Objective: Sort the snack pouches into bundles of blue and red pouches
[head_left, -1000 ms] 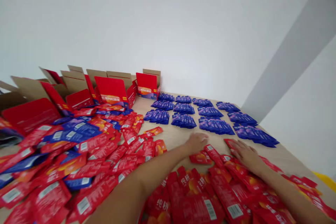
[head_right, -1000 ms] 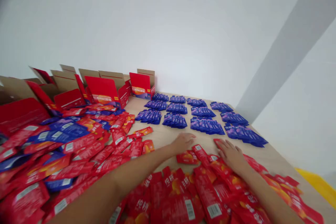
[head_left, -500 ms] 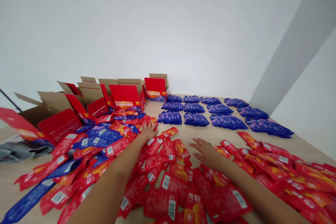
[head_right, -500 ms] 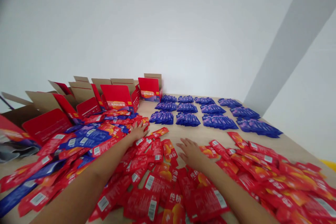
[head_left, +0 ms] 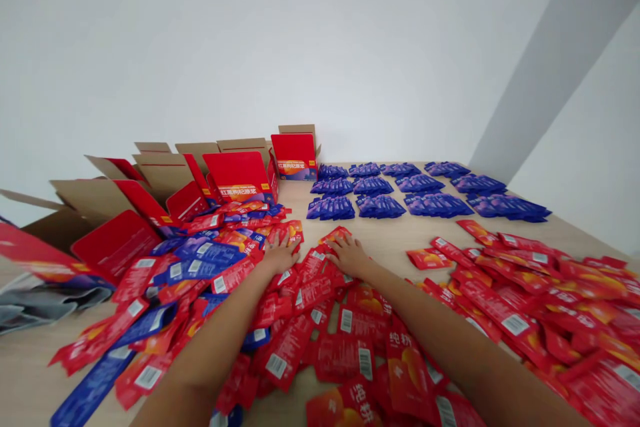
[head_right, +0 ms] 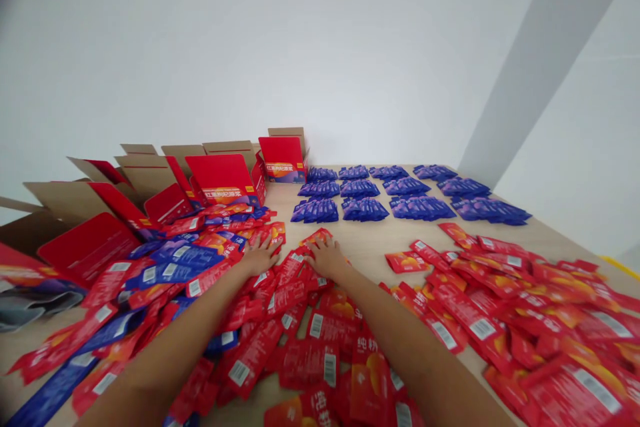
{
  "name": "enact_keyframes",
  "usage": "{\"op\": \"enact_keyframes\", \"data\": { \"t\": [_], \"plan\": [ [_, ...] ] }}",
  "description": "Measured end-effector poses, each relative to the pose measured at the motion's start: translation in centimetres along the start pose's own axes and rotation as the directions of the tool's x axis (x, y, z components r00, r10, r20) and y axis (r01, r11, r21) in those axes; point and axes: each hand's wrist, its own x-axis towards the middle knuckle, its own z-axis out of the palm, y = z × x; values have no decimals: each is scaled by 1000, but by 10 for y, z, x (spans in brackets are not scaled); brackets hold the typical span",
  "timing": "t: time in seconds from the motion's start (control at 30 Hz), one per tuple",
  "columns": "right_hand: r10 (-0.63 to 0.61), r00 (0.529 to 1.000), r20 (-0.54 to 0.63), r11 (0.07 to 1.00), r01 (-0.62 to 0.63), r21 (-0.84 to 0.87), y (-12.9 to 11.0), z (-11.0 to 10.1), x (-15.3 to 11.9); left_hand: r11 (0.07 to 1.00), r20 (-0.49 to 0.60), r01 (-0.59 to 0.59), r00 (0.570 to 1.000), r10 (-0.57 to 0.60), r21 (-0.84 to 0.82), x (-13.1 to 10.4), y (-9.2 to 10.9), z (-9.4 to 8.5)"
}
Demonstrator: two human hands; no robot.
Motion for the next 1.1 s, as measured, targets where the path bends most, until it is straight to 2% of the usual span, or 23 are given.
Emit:
{"op": "enact_keyframes", "data": {
  "t": [0.17, 0.33, 0.47, 0.53, 0.6, 0.67, 0.73, 0.83, 0.9, 0.97, 1.03, 1.07, 1.1],
  "plan": [
    [-35, 999, -16, 997, 33, -70, 2, 2, -30, 996, 56, -77, 996, 74, 46, -24, -6, -2],
    [-49, 998, -30, 991, 45, -127, 19, 2, -63, 990, 134, -122, 985, 112, 65, -42, -10, -13],
    [-84, 996, -15, 982, 80, -173, 36, -3, -84, 990, 116, -129, 986, 123, 50, -53, -3, -21],
    [-102, 995, 0, 977, 100, -189, 46, -6, -92, 991, 57, -132, 990, 130, 27, -66, 11, -21],
    [-121, 992, 20, 972, 123, -200, 55, -8, -99, 987, 2, -161, 987, 161, -19, -89, 35, -19],
    [-131, 991, 33, 968, 135, -209, 60, -10, -107, 953, -63, -297, 954, 293, -61, -123, 64, -16],
    [-117, 993, 2, 971, 115, -210, 57, -14, -117, 901, -66, -424, 906, 419, -97, -162, 92, -10],
    [-110, 987, -118, 985, 93, -144, 34, -22, -145, 832, 15, -532, 841, 541, -158, -213, 118, 10],
    [-177, 974, -141, 984, 172, -50, 10, -26, -174, 805, 2, -570, 816, 578, -164, -232, 123, 33],
    [-305, 946, -110, 949, 311, 42, -12, -26, -206, 782, -59, -616, 787, 614, -96, -237, 122, 63],
    [-363, 928, -88, 924, 371, 93, -28, -17, -234, 786, -131, -616, 777, 616, 47, -231, 120, 94],
    [-370, 927, -65, 921, 375, 103, -31, -10, -244, 789, -211, -601, 761, 613, 129, -226, 120, 108],
    [-377, 925, -40, 919, 379, 107, -32, -2, -251, 786, -315, -580, 721, 617, 214, -220, 121, 119]
  ]
}}
